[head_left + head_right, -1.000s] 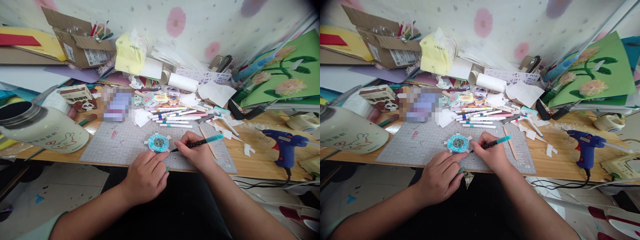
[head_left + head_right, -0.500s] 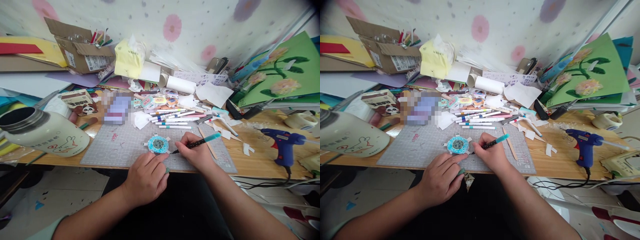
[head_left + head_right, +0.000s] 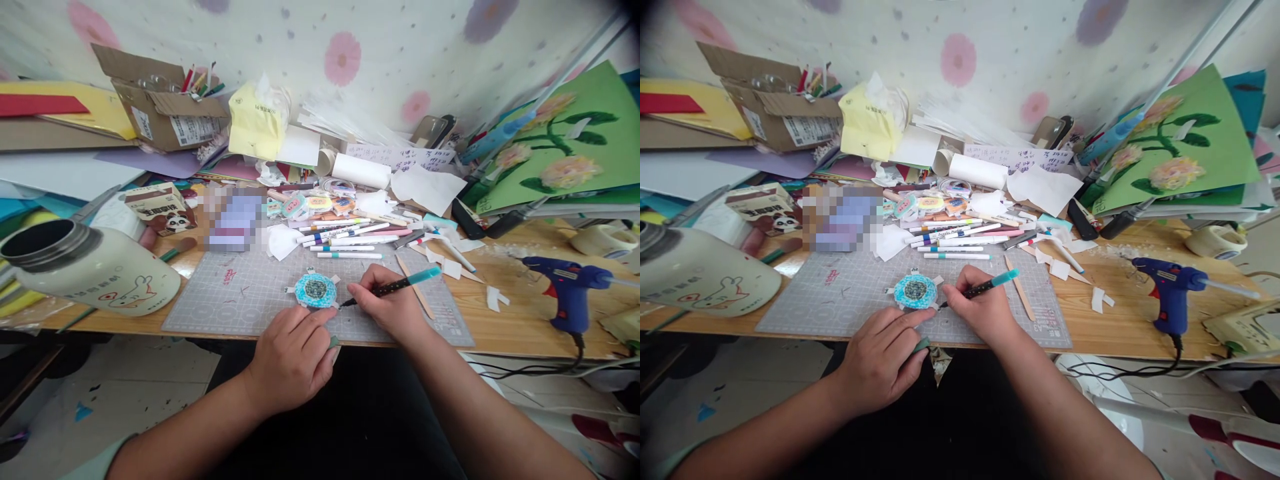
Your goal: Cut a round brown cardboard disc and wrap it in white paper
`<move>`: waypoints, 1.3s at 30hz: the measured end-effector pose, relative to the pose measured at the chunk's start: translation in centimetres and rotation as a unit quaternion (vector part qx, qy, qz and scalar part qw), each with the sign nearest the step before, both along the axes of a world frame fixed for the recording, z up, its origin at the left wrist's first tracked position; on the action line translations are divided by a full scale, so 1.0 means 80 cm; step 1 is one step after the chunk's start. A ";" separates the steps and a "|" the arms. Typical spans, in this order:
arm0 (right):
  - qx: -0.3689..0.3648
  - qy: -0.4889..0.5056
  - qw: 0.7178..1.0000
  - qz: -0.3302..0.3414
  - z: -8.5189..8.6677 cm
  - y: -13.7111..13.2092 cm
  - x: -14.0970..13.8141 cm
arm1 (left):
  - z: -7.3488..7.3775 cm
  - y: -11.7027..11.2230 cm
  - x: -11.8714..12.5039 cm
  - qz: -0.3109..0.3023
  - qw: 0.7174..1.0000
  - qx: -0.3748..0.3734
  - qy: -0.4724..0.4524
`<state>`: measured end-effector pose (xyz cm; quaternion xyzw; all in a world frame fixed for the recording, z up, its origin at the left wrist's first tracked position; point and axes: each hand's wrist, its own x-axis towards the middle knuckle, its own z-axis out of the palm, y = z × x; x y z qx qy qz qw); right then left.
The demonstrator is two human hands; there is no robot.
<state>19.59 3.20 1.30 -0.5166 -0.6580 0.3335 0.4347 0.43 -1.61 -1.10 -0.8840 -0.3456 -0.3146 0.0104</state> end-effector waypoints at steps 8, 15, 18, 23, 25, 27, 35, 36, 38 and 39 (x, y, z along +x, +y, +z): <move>0.004 0.001 1.000 0.010 0.000 0.001 0.000 | 0.002 0.001 0.000 0.001 1.000 -0.004 0.005; -0.004 -0.008 1.000 0.005 0.003 -0.001 -0.001 | 0.001 0.001 0.000 0.000 1.000 -0.001 0.007; -0.006 -0.016 1.000 0.011 0.003 -0.002 -0.001 | 0.000 0.001 0.000 0.000 1.000 -0.002 0.005; -0.001 -0.025 1.000 0.011 0.003 -0.001 -0.002 | 0.001 0.001 0.000 0.001 1.000 -0.001 0.002; -0.001 -0.024 1.000 0.013 0.003 0.000 -0.002 | 0.001 0.001 0.000 0.001 1.000 0.001 0.001; -0.001 -0.020 1.000 0.013 0.003 0.000 -0.002 | 0.001 0.001 0.000 0.001 1.000 0.003 0.001; -0.006 -0.014 1.000 -0.009 0.003 0.000 0.000 | 0.001 0.001 0.001 0.004 1.000 0.004 -0.002; -0.008 -0.011 1.000 -0.009 0.003 0.000 0.000 | 0.001 0.002 0.001 0.002 1.000 0.003 -0.002; -0.012 -0.004 1.000 -0.006 0.003 0.000 0.001 | 0.001 0.002 0.000 -0.001 1.000 0.001 -0.002; -0.012 -0.004 1.000 -0.005 0.003 0.000 0.001 | 0.001 0.002 0.000 -0.001 1.000 0.000 -0.001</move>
